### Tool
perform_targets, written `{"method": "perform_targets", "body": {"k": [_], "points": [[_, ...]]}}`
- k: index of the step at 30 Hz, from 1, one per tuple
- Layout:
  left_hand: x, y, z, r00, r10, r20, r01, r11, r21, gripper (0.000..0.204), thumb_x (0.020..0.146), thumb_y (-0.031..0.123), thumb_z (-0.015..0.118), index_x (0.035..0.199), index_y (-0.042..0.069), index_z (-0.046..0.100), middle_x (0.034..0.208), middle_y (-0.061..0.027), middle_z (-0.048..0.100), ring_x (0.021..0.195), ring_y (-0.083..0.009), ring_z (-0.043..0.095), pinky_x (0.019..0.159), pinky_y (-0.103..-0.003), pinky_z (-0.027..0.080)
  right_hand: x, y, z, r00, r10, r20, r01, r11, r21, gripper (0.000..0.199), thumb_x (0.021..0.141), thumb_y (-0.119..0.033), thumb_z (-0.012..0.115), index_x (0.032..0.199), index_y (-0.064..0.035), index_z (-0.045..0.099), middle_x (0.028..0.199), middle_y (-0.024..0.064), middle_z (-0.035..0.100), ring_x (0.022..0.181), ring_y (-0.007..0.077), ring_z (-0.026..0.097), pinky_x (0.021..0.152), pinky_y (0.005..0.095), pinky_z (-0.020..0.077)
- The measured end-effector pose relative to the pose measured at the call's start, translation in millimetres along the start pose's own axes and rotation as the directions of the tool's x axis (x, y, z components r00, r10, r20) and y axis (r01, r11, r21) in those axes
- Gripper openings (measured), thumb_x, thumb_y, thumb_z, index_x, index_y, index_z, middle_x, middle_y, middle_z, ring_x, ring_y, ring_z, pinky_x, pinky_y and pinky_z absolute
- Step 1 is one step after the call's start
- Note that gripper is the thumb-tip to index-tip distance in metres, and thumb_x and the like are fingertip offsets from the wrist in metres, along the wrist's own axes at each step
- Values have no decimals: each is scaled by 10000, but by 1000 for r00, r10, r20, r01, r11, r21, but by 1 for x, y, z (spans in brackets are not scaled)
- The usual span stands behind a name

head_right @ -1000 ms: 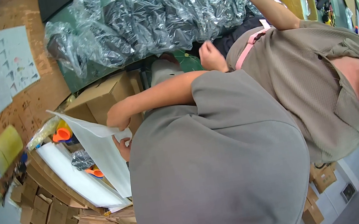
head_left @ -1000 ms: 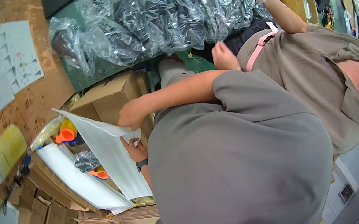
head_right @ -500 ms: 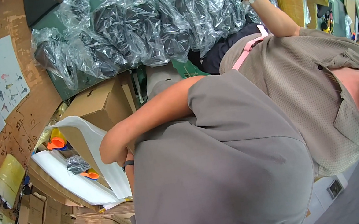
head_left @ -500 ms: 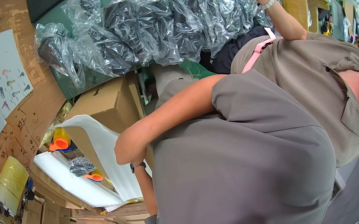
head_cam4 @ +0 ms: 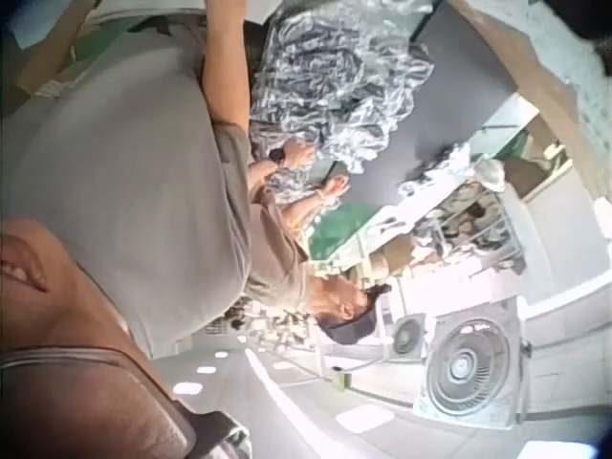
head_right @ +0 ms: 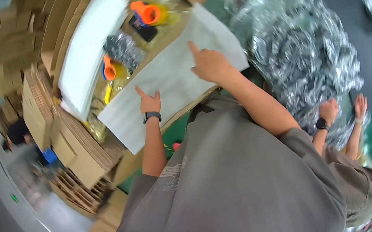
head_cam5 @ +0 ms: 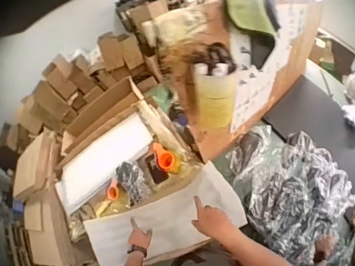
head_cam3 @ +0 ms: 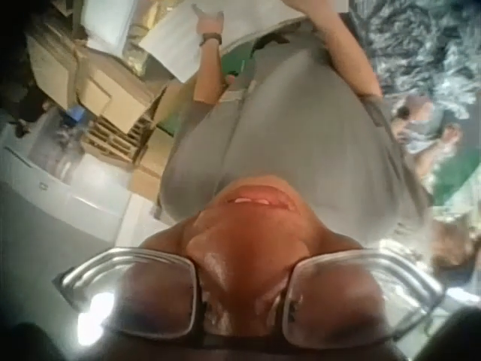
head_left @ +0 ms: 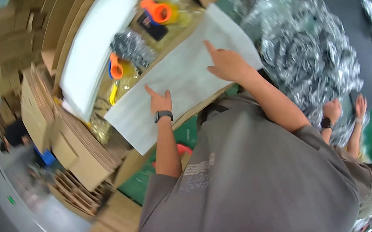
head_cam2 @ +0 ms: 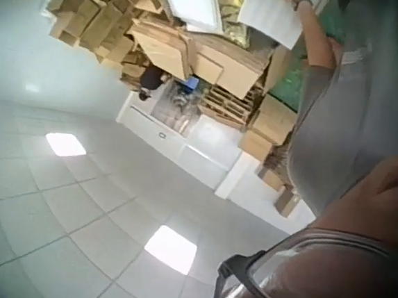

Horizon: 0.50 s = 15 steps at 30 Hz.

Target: Packing industrial product parts into cardboard boxes with foam protection and sealing them with tape.

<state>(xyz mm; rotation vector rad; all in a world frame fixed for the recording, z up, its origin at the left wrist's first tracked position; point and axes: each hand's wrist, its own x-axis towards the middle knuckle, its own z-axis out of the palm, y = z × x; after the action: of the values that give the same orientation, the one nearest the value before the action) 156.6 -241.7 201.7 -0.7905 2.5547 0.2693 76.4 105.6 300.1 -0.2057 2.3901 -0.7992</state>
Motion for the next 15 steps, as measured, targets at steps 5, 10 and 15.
{"method": "perform_targets", "body": {"k": [5,10,15], "points": [[21,-62,48,998,25,53,-19,993,-118,1290,921,428,844,1786,122,-63,1438,-318,672,1156,-442,745,939,-533,604,93,40,88,945,242,218,-162,931,-328,1085,995,-284,718,1789,-93,4,1370,320,721,1225,482,730,1079,547,573],[32,-85,34,962,160,221,-77,937,-339,1249,948,368,820,1792,190,-84,1055,-233,815,972,-418,791,863,-527,623,141,105,130,874,465,140,-380,834,-400,1129,949,-126,636,1774,-83,-134,1439,326,692,1313,440,709,1121,533,556],[48,-153,84,969,-19,245,105,933,-344,1260,963,352,803,1782,213,-144,1013,-204,831,960,-429,794,896,-527,628,162,82,146,888,446,111,-363,829,-425,1260,918,-220,762,1768,-94,-160,1430,372,669,1252,485,722,1106,556,560]]}}
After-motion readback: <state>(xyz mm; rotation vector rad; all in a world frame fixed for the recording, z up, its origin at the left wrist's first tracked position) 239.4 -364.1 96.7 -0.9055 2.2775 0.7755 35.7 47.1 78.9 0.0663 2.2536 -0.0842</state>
